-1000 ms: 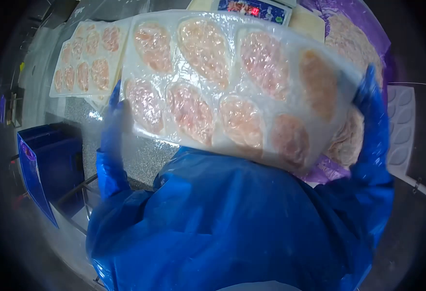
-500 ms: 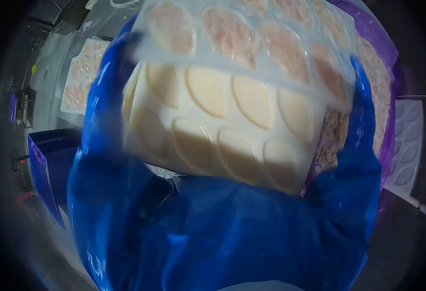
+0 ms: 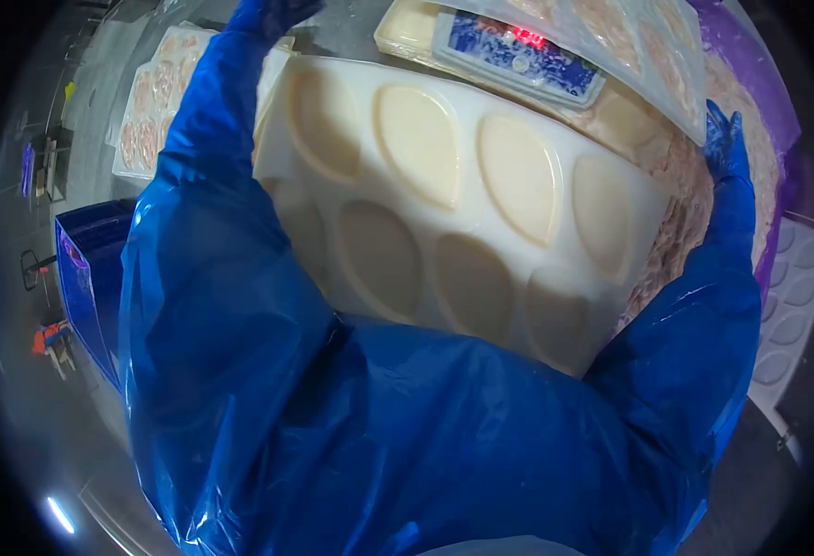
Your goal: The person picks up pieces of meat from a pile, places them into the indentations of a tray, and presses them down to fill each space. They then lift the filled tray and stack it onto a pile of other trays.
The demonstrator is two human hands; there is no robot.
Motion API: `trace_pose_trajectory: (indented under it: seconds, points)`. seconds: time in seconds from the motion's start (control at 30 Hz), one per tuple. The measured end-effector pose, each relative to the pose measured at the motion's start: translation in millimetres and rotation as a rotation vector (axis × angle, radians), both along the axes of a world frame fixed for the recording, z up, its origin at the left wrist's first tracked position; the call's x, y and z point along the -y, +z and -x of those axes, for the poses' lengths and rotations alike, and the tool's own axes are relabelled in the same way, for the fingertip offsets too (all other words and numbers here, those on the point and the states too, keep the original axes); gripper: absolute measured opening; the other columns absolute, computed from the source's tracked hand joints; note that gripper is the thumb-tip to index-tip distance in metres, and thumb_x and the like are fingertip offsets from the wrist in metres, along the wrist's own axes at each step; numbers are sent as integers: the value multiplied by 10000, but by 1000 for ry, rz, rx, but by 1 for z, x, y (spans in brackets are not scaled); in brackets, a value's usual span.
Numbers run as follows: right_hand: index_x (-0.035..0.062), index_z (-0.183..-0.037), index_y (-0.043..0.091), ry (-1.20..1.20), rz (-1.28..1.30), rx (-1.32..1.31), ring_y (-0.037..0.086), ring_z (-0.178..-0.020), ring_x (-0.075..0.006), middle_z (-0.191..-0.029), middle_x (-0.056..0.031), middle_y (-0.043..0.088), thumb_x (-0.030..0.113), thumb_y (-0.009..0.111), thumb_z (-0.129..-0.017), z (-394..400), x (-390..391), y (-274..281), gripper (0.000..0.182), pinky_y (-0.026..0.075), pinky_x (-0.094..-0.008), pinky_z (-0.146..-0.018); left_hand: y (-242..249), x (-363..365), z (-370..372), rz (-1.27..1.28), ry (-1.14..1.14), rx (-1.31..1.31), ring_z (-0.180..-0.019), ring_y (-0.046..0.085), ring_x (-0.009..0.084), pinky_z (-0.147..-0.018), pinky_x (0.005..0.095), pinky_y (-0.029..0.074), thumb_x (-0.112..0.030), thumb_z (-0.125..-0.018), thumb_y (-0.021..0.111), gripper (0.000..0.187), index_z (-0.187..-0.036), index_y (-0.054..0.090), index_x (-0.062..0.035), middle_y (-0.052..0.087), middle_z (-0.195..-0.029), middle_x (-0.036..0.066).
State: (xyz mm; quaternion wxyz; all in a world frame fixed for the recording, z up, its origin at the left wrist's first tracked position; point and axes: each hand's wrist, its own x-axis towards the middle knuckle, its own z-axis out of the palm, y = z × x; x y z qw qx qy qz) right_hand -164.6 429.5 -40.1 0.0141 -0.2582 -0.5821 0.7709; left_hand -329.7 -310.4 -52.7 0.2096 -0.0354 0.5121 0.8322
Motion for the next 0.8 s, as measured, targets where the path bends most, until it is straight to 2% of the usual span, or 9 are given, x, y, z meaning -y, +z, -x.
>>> trace_pose_trajectory:
  seconds: [0.1, 0.2, 0.3, 0.4, 0.47, 0.5, 0.6, 0.67, 0.8]
  points:
    - [16, -1436, 498, -60, -139, 51, 652, -1098, -290, -1320, -185, 624, 400, 466, -1072, -6, 84, 29, 530, 568, -429, -932, -13, -41, -6, -97, -109, 85, -1146, 639, 425, -1033, 541, 515, -321, -995, 575, 514, -1406, 511, -18, 597, -1350, 223]
    - [20, -1403, 523, 95, -152, -131, 681, -1029, -282, -1273, -167, 651, 282, 539, -1046, -3, 31, -9, 443, 607, -417, -850, -15, -32, -21, -134, 78, -28, -1054, 681, 376, -991, 526, 550, -274, -995, 577, 392, -1307, 582, -38, 670, -1172, 198]
    - [8, -1470, 465, 217, 356, -196, 592, -1214, -249, -1404, -110, 583, 281, 564, -1025, -26, 179, 43, 531, 487, -367, -1038, -15, 57, -45, -258, 153, -76, -767, 681, 330, -853, 517, 588, -291, -1014, 547, 299, -1197, 639, -73, 688, -916, 139]
    - [10, -1386, 540, 191, 275, -309, 633, -1167, -256, -1338, -168, 615, 195, 568, -1021, -47, 339, 75, 410, 526, -393, -1016, 5, 128, -94, -394, 491, -98, -1152, 563, 302, -1057, 532, 456, -532, -901, 683, 589, -1279, 550, -101, 569, -1239, 157]
    - [9, -1375, 560, 644, 806, -540, 596, -1208, -207, -1314, -92, 634, 211, 558, -1029, -53, 419, 78, 400, 480, -358, -1030, 58, 100, -158, -246, 686, -153, -1183, 624, 282, -1093, 573, 414, -439, -1059, 455, 416, -1322, 546, -130, 675, -1238, 98]
    - [42, -1490, 438, 345, 1681, -138, 570, -1258, -261, -1400, -130, 572, 110, 538, -1026, 16, 420, -29, 479, 461, -403, -1095, 47, 119, -166, -338, 583, -151, -1195, 588, 368, -1048, 643, 449, -320, -1046, 512, 445, -1458, 405, -191, 579, -1323, 136]
    - [23, -1251, 612, 423, 1613, 84, 672, -1079, -209, -1159, -94, 691, 240, 617, -1011, -27, 577, -12, 323, 552, -322, -922, 31, 138, -177, -255, 861, -249, -1058, 664, 284, -995, 467, 538, -167, -994, 565, 352, -1331, 536, -67, 665, -1146, 116]
    - [74, -1256, 628, 723, 635, 45, 673, -1103, -234, -1150, -115, 705, 245, 619, -1011, -77, 628, 53, 299, 563, -352, -918, 13, 196, -189, -249, 913, -292, -1062, 672, 283, -1050, 438, 512, -66, -935, 607, 279, -1211, 601, -22, 689, -1128, 136]
    - [103, -1355, 592, 1283, 436, -1, 687, -1089, -214, -1204, -122, 698, 277, 567, -1040, -114, 606, 36, 361, 545, -362, -938, -59, 324, -194, 321, 861, -107, -844, 678, 244, -720, 355, 565, -106, -956, 587, 217, -1154, 614, -21, 676, -944, 101]
